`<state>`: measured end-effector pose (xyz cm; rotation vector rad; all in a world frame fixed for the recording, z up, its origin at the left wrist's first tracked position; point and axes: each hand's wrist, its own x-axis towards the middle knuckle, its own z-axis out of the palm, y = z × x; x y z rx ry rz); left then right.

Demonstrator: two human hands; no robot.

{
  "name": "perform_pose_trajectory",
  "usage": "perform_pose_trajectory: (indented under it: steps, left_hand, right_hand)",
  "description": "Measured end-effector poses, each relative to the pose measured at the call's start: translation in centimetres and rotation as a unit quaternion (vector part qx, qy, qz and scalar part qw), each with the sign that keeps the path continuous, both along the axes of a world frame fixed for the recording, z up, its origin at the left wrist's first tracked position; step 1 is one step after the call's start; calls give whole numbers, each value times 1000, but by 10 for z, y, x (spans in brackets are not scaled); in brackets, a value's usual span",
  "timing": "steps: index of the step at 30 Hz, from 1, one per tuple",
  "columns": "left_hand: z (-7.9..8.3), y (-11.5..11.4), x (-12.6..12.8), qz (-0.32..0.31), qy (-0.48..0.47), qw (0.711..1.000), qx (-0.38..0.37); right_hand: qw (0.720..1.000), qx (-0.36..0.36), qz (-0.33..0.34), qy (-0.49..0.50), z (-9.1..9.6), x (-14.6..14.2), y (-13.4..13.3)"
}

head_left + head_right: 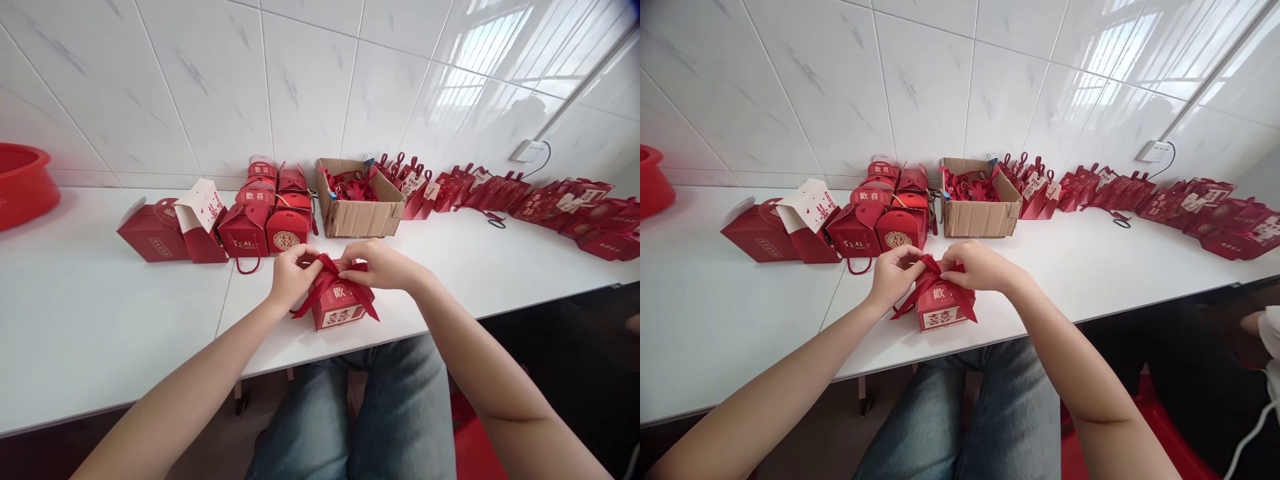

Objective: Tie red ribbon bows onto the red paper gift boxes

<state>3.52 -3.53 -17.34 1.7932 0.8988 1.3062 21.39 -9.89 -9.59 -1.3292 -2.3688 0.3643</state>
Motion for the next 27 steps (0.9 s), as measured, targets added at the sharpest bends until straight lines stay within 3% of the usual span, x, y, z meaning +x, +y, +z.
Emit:
perform_pose_trajectory:
  steps: [15,23,27]
  left_hand:
    - [-2,-2,1,33,21,994,102]
    - [-2,-1,0,28,19,994,103]
    - [-2,0,-1,-6,15,997,75]
  right_hand:
    - [997,0,70,-23,-7,2,6]
    - [997,-3,67,-26,-7,0,6]
    - [998,3,44,36,-7,5,1]
